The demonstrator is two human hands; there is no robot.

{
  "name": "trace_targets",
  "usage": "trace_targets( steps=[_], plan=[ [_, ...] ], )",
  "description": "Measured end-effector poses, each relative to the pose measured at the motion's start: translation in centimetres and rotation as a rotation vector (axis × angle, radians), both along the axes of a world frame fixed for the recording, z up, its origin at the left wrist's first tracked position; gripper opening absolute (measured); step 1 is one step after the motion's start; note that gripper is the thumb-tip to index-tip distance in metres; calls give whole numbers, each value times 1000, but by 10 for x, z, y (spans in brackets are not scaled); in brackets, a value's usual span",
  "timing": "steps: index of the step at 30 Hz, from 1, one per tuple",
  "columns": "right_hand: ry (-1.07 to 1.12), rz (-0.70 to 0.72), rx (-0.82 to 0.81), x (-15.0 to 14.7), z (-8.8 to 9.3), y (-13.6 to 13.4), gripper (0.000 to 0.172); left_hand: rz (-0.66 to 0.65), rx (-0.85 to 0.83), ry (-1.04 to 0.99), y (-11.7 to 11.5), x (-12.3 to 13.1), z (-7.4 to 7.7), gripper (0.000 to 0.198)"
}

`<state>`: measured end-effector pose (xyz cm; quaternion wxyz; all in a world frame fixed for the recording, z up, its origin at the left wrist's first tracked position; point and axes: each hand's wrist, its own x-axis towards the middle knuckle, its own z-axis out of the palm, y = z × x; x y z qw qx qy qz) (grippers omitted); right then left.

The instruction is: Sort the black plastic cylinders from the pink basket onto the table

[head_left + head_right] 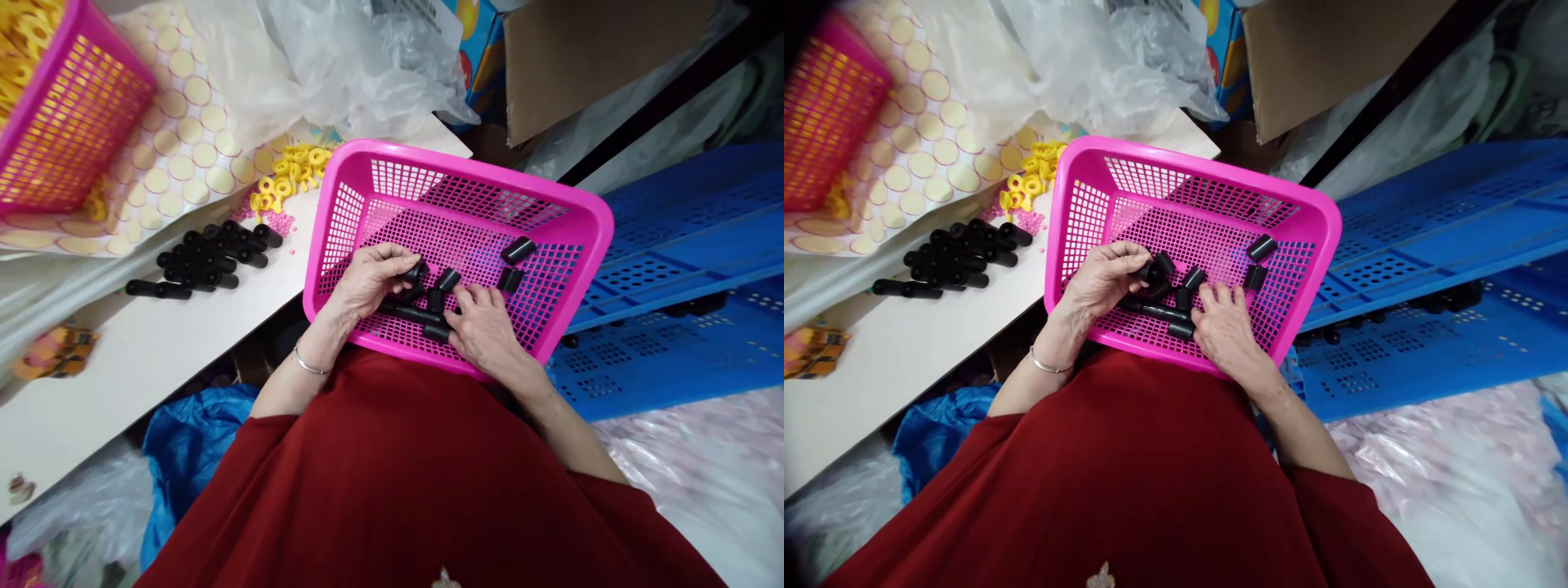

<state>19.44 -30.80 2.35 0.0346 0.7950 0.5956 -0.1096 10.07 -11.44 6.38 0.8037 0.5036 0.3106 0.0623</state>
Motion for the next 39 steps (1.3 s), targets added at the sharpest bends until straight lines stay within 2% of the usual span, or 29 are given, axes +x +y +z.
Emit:
trace_targets(
  steps=[2, 4, 8, 10, 13, 16, 19, 21, 24, 28, 33, 39],
  plan=[
    [28, 12, 60, 2, -2, 0, 21, 0, -21, -20, -1, -2, -2, 13],
    [112, -20, 189, 6, -2, -5, 17, -11, -41, -35, -3, -3, -4, 15],
    [423, -259, 586, 12, 3, -20, 9, -58, -103, -43, -10, -5, -8, 18],
    [623, -402, 727, 9, 5, -23, 13, -94, -157, -40, -14, -4, -9, 17],
    [891, -578, 831, 1, 7, -22, 23, -132, -238, -19, -21, -2, -11, 16],
    [1071, -689, 888, -4, 10, -18, 37, -151, -301, 10, -27, -1, -11, 12],
    [1223, -733, 983, -7, 13, -13, 49, -151, -372, 41, -30, 1, -10, 6],
    [1311, -729, 1057, -7, 13, -9, 46, -134, -433, 59, -32, 3, -9, 5],
    [1323, -729, 1112, -8, 12, -4, 35, -103, -527, 75, -35, 6, -6, 8],
    [1135, -705, 1108, -12, 8, 1, 33, -63, -574, 62, -40, 8, -4, 12],
    [978, -678, 1192, -18, 6, 4, 35, -74, -515, 55, -42, 8, -4, 17],
    [951, -645, 1240, -19, 6, 5, 36, -49, -409, 66, -42, 8, -6, 17]
  ],
)
